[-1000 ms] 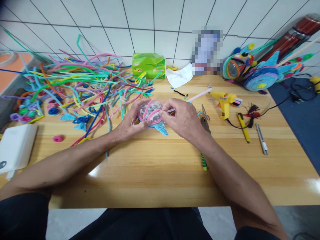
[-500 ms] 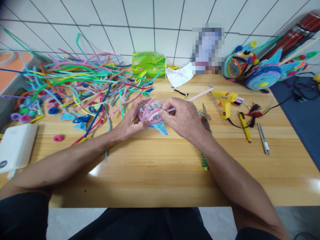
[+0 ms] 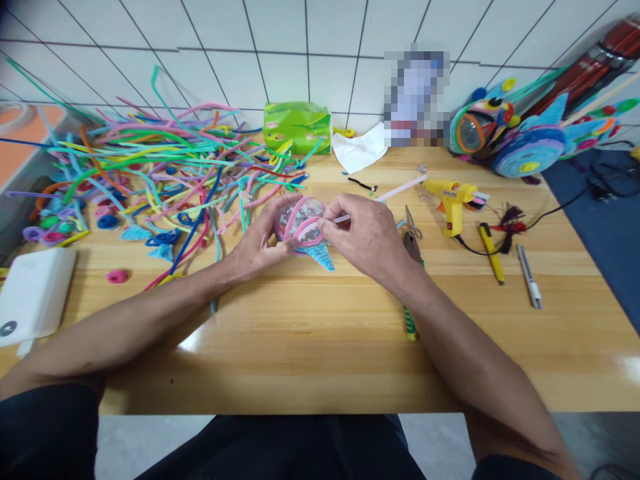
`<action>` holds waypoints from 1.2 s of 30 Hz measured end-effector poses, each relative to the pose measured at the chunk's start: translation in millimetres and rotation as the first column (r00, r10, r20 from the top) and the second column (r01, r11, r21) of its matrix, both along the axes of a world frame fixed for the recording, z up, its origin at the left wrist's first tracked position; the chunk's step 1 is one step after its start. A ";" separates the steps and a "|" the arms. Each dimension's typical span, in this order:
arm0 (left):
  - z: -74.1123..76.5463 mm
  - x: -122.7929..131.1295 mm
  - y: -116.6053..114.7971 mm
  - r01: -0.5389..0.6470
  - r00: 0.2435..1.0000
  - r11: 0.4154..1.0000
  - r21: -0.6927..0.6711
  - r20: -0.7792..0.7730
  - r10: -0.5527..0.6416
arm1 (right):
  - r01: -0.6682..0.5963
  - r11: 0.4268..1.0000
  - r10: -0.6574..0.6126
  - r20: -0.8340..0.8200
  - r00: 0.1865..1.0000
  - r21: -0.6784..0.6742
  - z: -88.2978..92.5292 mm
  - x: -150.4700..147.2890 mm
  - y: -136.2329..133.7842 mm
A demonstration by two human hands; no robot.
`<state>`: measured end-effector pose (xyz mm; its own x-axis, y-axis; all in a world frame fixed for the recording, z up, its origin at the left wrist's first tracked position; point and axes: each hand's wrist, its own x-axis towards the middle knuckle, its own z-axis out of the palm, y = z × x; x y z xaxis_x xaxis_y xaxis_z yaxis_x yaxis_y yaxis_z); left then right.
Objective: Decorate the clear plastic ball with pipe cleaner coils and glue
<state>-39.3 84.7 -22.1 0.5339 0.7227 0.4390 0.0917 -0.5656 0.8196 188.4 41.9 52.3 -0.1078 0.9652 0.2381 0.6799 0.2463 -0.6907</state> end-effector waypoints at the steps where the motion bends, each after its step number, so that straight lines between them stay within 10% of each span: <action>1: 1.1 0.7 -0.8 -0.004 1.000 1.000 -0.006 0.002 0.004 | 0.000 1.000 0.000 -0.001 1.000 0.000 0.1 -0.1 -0.1; 36: 2.5 -1.2 1.5 0.041 0.997 0.999 0.004 -0.060 -0.041 | 0.063 0.995 -0.072 0.106 0.992 0.082 -0.9 -10.1 -7.7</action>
